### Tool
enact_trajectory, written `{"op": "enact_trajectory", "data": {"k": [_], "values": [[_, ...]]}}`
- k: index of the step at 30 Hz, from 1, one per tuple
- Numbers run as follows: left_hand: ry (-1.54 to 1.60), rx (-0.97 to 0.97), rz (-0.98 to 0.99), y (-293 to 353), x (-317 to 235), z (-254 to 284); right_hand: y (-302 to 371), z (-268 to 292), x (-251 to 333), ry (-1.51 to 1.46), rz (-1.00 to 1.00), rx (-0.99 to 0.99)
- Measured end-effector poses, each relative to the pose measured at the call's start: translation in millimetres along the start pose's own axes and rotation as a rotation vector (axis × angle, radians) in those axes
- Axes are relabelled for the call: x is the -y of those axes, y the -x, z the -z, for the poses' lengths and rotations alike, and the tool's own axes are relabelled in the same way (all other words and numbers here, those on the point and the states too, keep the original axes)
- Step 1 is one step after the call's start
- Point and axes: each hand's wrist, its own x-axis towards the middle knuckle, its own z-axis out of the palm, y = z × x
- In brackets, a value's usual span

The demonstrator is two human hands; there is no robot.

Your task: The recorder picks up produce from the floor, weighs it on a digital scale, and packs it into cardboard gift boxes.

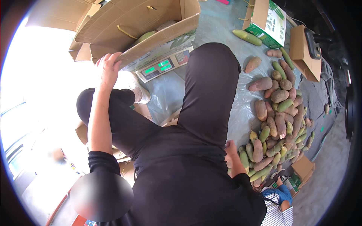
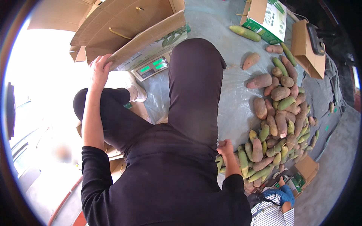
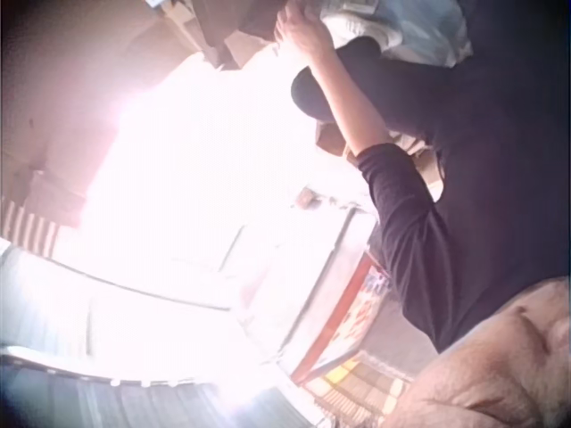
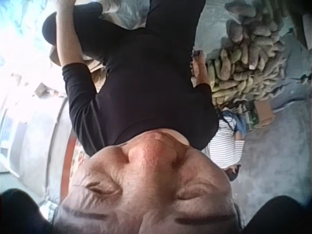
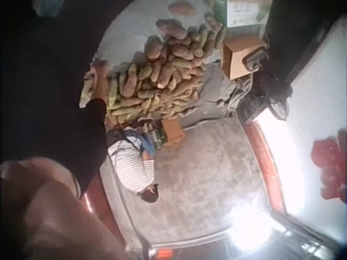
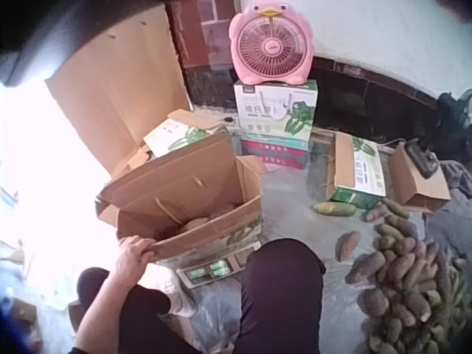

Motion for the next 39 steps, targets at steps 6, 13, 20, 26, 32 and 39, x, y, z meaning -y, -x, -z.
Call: {"op": "enact_trajectory", "data": {"k": [6, 13, 20, 26, 32, 39], "values": [[0.051, -0.049, -0.017, 1.5, 6.3, -17.0, 16.0, 131.6, 164.5, -0.433, 0.475, -0.381], [0.041, 0.005, 0.051, 3.8, -2.2, -12.9, 86.9, 205.3, 416.0, -0.469, 1.087, -0.463], [0.065, 0.063, 0.083, 1.5, -2.1, -6.9, 116.9, 124.4, 609.9, -0.358, 1.377, 0.08], [0.116, 0.066, 0.053, -6.2, -3.3, -11.3, 54.5, -11.2, 668.8, 0.035, 1.189, 0.003], [0.143, 0.116, 0.058, -4.5, -3.4, -12.0, 47.1, -58.9, 681.1, 0.706, 0.966, 0.073], [0.106, 0.129, 0.08, -0.5, -4.4, -4.7, 87.4, 54.3, 651.8, 0.307, 1.382, 0.181]]}}
